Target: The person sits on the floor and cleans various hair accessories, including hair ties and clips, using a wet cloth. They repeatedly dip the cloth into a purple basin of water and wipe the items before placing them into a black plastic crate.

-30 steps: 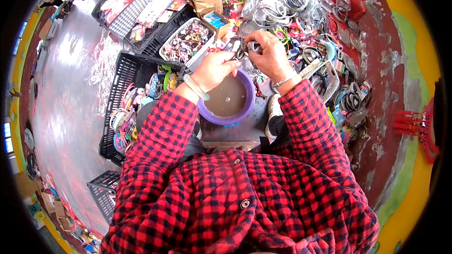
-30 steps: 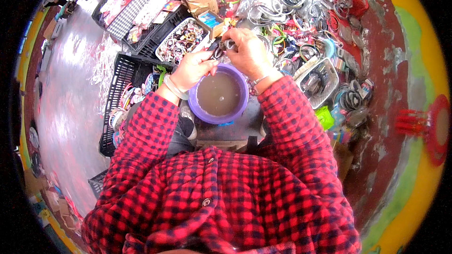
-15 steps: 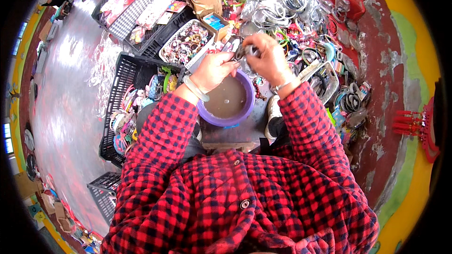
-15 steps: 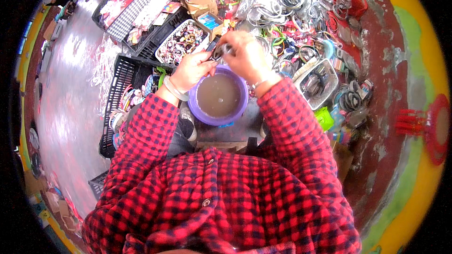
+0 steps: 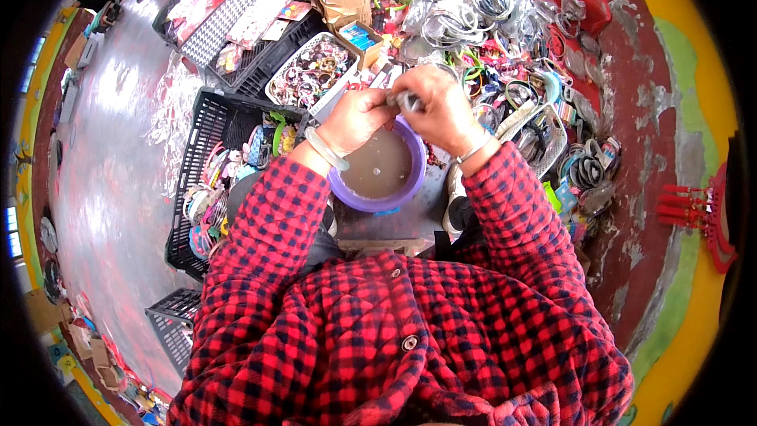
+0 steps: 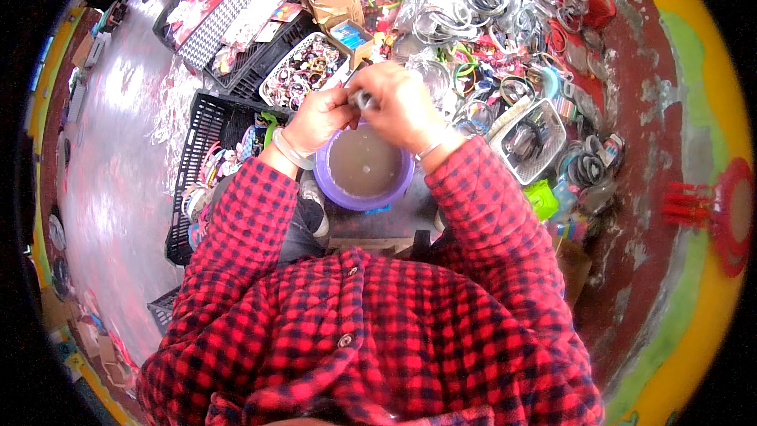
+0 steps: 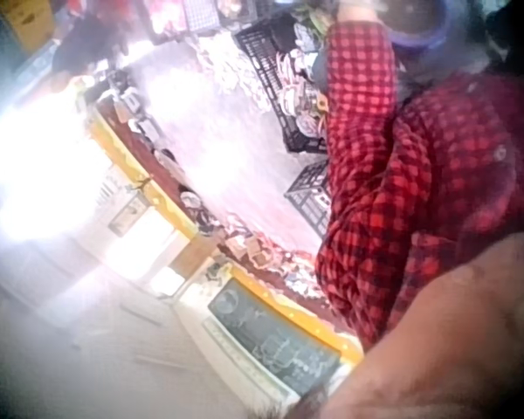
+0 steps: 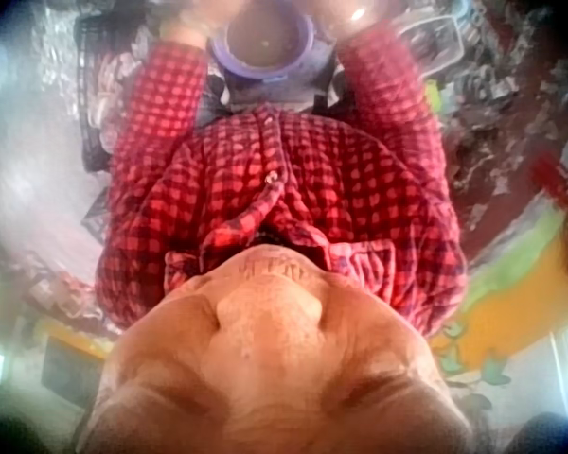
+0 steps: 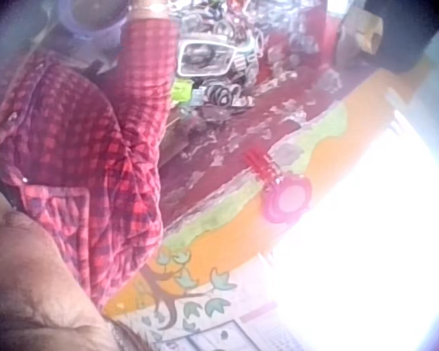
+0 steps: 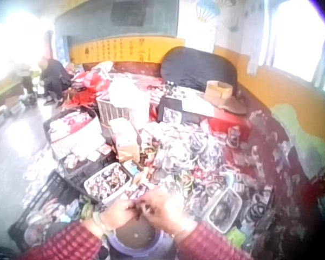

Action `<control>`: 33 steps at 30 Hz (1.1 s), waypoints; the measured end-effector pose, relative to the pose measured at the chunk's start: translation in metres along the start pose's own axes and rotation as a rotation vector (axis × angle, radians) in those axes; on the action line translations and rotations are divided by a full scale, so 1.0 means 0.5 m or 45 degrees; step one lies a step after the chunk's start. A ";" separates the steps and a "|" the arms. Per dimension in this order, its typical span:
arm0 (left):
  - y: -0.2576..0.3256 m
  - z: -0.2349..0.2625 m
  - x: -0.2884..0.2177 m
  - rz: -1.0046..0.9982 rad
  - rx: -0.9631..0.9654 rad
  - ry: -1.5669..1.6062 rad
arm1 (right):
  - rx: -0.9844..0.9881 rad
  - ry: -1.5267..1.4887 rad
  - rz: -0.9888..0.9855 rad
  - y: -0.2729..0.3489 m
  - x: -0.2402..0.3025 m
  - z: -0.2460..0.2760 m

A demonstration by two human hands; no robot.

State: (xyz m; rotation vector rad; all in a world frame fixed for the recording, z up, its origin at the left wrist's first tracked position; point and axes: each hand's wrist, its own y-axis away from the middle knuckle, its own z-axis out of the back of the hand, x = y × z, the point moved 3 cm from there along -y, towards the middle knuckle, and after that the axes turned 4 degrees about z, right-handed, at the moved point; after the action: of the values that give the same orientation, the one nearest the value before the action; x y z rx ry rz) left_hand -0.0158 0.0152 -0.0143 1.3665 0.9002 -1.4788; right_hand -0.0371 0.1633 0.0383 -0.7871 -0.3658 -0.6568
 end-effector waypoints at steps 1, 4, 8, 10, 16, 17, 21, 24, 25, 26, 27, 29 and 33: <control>0.002 -0.001 0.000 0.002 -0.023 0.060 | 0.034 -0.056 0.054 -0.001 0.013 0.001; 0.003 0.007 -0.010 0.018 0.059 0.136 | -0.060 0.008 -0.179 -0.008 -0.039 0.011; 0.003 0.023 -0.024 0.040 0.003 0.369 | -0.547 -0.936 -0.780 0.020 -0.123 0.045; 0.000 0.031 -0.016 0.046 -0.052 0.567 | -0.676 -1.191 -0.852 0.023 -0.142 0.062; -0.001 0.040 -0.011 0.038 -0.095 0.979 | -0.330 -1.364 -0.869 0.024 -0.144 0.073; -0.001 0.041 -0.012 0.022 -0.104 0.987 | -0.342 -1.463 -0.904 0.025 -0.139 0.073; -0.001 0.038 -0.013 0.003 -0.072 0.797 | -0.424 -1.243 -0.902 0.023 -0.139 0.080; 0.000 0.034 -0.017 0.013 -0.006 0.787 | -0.503 -1.277 -1.038 0.024 -0.136 0.074; 0.000 0.032 -0.016 0.025 0.004 0.784 | -0.551 -1.334 -1.079 0.024 -0.133 0.070; -0.001 0.030 -0.014 0.017 0.006 0.791 | -0.598 -1.391 -1.120 0.023 -0.129 0.065; -0.003 0.029 -0.013 0.012 0.009 0.794 | -0.649 -1.451 -1.161 0.022 -0.124 0.060; -0.008 0.029 -0.007 0.009 0.006 0.750 | -0.701 -1.707 -1.157 0.014 -0.100 0.039; -0.017 0.017 0.017 -0.023 -0.168 0.653 | -0.452 -1.501 -0.747 0.005 -0.027 -0.014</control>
State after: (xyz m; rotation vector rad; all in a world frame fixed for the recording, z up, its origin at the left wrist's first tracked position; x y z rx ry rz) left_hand -0.0263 0.0090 -0.0222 1.6716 1.3051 -1.0698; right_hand -0.0451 0.1649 0.0253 -1.3869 -1.6305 -0.7486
